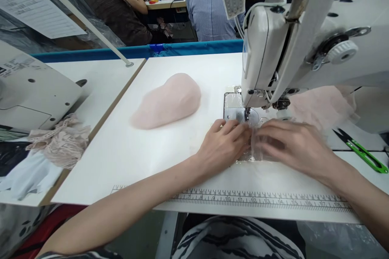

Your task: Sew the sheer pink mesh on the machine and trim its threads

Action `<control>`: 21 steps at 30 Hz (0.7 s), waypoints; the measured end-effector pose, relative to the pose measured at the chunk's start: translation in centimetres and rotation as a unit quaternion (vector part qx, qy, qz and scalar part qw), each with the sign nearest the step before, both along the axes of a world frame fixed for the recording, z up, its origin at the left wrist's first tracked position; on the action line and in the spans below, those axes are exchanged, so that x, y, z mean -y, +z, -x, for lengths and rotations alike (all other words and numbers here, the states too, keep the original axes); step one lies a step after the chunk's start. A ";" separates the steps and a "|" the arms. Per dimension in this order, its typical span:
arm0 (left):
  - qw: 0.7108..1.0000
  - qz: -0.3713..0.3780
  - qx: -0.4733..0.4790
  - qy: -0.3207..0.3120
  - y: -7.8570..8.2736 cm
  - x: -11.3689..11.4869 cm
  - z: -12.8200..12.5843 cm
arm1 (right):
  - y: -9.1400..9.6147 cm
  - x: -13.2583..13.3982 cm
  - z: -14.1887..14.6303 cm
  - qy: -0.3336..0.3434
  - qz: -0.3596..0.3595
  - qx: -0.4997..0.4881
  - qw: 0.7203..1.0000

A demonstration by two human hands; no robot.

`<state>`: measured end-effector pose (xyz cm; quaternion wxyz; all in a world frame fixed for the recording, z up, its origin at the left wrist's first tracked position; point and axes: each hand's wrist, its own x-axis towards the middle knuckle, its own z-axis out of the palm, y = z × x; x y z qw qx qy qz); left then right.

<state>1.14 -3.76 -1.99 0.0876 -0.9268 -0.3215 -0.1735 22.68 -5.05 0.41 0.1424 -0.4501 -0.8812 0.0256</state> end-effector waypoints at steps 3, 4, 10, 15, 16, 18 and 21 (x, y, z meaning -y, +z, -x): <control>0.996 0.076 -0.011 -0.034 0.6 -0.6 0.4 | 0.4 1.0 0.2 0.019 0.118 -0.006 0.993; 0.994 0.099 -0.012 -0.043 0.8 -0.9 0.5 | 0.4 1.1 0.2 0.015 0.132 -0.006 0.991; 0.982 0.160 -0.026 -0.100 1.6 -2.3 0.5 | 0.6 0.6 -0.4 -0.055 0.215 -0.136 0.965; 0.983 0.171 0.052 -0.047 0.8 -2.4 -0.4 | 0.7 0.1 -0.4 -0.067 0.191 -0.125 0.971; 0.979 0.187 0.072 -0.033 0.8 -2.4 -0.6 | 0.6 0.0 -0.3 -0.061 0.181 -0.108 0.976; 0.966 0.233 0.112 -0.013 1.2 -2.4 -0.7 | 0.3 0.0 -0.1 -0.048 0.145 -0.084 0.985; 0.928 0.334 0.164 -0.016 2.3 -2.5 -0.6 | -0.3 0.0 0.0 -0.053 0.081 -0.098 0.990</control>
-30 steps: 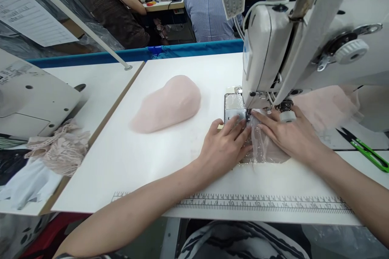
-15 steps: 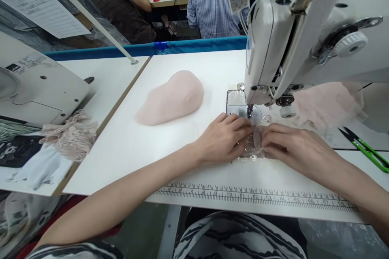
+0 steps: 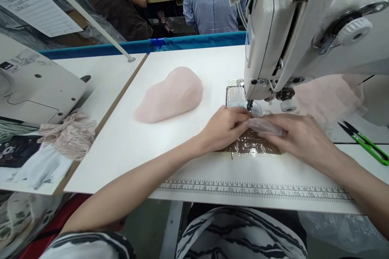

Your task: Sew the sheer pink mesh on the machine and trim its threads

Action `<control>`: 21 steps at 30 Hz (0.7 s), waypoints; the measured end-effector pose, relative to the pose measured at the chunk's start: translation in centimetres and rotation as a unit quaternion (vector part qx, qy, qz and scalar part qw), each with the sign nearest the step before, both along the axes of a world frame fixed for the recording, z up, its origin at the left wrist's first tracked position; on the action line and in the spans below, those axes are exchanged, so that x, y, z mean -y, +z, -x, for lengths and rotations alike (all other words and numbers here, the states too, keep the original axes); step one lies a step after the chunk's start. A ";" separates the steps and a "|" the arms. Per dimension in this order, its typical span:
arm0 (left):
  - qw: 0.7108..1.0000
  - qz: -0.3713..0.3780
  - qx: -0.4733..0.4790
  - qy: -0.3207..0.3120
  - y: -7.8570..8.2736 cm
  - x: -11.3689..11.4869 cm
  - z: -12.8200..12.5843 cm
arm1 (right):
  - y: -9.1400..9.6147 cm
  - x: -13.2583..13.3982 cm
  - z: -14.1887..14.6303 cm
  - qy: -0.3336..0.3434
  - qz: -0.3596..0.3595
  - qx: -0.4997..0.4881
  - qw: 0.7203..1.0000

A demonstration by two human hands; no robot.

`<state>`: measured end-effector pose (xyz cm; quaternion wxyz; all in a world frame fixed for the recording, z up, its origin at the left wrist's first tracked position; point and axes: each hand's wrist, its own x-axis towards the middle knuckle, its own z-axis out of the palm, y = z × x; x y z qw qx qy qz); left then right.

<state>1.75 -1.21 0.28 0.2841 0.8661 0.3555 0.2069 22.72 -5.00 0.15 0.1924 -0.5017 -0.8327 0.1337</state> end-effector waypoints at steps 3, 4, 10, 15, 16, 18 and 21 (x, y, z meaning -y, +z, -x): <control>0.997 0.070 0.031 -0.005 0.9 -0.3 0.2 | -0.4 -0.1 -0.1 -0.023 -0.041 -0.035 0.998; 0.996 0.077 0.034 -0.005 1.0 -0.4 0.2 | -0.5 -0.2 -0.1 -0.024 -0.050 -0.045 0.997; 0.996 0.072 0.050 0.010 1.0 -0.5 0.2 | -0.5 -0.3 0.4 -0.012 -0.120 -0.081 0.989; 0.999 -0.009 0.023 0.020 0.6 -0.6 0.2 | -0.7 -0.3 0.7 -0.023 -0.233 -0.094 0.968; 0.999 -0.022 0.015 0.019 0.5 -0.6 0.2 | -0.8 -0.3 0.6 -0.024 -0.241 -0.097 0.965; 0.999 -0.035 0.014 0.013 0.3 -0.7 0.1 | -0.9 -0.4 0.6 -0.027 -0.244 -0.100 0.964; 0.999 -0.012 0.041 0.011 0.3 -0.7 0.0 | -1.0 -0.4 0.6 -0.031 -0.243 -0.091 0.965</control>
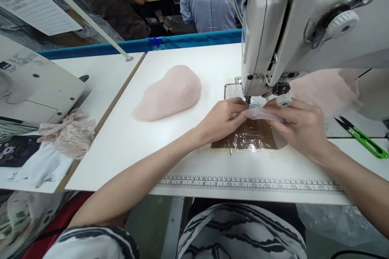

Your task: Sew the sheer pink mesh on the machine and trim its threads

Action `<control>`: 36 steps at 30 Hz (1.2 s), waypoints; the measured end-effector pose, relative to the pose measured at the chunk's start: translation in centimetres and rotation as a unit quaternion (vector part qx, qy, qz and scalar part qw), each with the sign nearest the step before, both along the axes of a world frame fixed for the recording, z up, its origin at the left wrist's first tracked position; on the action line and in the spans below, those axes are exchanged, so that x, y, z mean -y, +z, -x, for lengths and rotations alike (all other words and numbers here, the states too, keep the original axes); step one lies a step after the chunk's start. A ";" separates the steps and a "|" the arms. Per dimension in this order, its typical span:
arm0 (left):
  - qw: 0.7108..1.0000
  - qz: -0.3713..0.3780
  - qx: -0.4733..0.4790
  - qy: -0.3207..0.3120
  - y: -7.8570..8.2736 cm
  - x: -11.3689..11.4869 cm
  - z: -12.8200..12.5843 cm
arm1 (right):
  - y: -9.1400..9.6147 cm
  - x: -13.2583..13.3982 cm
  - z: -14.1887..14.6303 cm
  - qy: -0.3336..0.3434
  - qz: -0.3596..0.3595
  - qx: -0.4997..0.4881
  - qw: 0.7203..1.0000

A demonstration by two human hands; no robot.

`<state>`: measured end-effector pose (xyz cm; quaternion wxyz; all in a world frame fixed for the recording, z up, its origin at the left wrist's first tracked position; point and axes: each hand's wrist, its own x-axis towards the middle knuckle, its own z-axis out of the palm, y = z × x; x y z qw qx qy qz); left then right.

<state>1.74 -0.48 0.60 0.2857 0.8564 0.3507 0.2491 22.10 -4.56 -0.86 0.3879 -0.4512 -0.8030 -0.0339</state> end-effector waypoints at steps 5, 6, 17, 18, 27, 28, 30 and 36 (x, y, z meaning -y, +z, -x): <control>0.998 0.049 0.035 0.011 0.1 0.1 0.0 | -0.1 -0.1 0.2 0.004 0.023 0.011 1.000; 0.998 0.042 0.035 0.005 0.0 0.1 0.1 | -0.1 -0.2 0.2 0.004 0.026 0.012 1.000; 0.984 -0.149 -0.086 0.052 -1.8 -0.7 -0.8 | 0.3 -0.1 0.3 -0.030 0.016 0.022 0.999; 0.982 -0.158 -0.088 0.059 -2.0 -0.7 -1.0 | 0.3 -0.1 0.4 -0.032 0.014 0.022 0.999; 0.991 -0.123 0.012 0.056 -2.1 0.0 -1.3 | 0.0 -0.3 0.2 -0.010 0.044 0.008 0.999; 0.991 -0.118 0.021 0.056 -1.9 0.2 -1.3 | -0.1 -0.3 0.1 -0.002 0.046 0.008 0.999; 0.992 -0.102 0.034 0.059 -1.6 0.6 -1.3 | -0.1 -0.4 0.1 0.012 0.053 0.010 0.998; 0.996 -0.033 0.068 0.048 -0.8 1.3 -0.8 | 0.0 -0.3 0.1 0.033 0.094 -0.001 0.995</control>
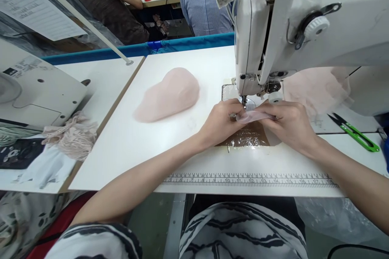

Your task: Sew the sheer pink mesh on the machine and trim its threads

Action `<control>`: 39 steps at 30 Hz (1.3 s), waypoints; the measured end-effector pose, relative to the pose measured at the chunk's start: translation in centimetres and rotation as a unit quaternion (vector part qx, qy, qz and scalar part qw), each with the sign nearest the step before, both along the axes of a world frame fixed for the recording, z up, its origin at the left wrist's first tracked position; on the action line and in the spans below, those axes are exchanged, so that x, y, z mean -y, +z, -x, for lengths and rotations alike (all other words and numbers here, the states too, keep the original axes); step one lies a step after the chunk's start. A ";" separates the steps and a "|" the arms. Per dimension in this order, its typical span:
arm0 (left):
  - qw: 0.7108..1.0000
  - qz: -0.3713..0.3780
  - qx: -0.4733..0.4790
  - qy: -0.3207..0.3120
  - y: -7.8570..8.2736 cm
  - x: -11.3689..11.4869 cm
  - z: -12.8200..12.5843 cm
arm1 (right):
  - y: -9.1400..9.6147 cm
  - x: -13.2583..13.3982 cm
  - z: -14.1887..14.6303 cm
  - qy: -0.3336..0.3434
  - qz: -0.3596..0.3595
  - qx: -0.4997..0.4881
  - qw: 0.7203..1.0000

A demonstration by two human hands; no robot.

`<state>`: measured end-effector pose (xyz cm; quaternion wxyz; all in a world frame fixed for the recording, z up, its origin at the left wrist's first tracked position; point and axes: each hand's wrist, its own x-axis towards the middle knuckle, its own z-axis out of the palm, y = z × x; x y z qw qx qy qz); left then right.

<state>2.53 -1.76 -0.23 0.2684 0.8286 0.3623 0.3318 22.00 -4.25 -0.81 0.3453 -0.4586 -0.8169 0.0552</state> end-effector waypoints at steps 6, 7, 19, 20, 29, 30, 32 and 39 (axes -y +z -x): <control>0.994 -0.006 -0.058 -0.087 0.2 0.0 1.2 | 0.4 0.4 -0.1 0.019 0.064 0.035 0.997; 0.992 -0.033 -0.077 -0.097 0.0 0.0 1.3 | 0.4 0.6 -0.2 0.027 0.076 0.047 0.996; 0.877 -0.388 -0.270 -0.079 -1.5 2.7 2.6 | 0.7 1.9 0.3 0.125 -0.069 0.197 0.970; 0.876 -0.383 -0.284 -0.077 -1.4 2.8 2.7 | 0.7 1.9 0.3 0.127 -0.069 0.197 0.970; 0.889 -0.342 -0.296 -0.075 -1.7 3.0 3.0 | 0.5 1.9 0.3 0.130 -0.058 0.195 0.970; 0.889 -0.341 -0.296 -0.076 -1.7 3.0 3.0 | 0.5 1.9 0.3 0.130 -0.059 0.195 0.970; 0.891 -0.338 -0.294 -0.076 -1.7 3.0 3.0 | 0.5 1.9 0.3 0.130 -0.062 0.192 0.971; 0.903 -0.316 -0.285 -0.066 -1.8 2.5 2.8 | 0.3 1.4 0.3 0.124 -0.069 0.181 0.973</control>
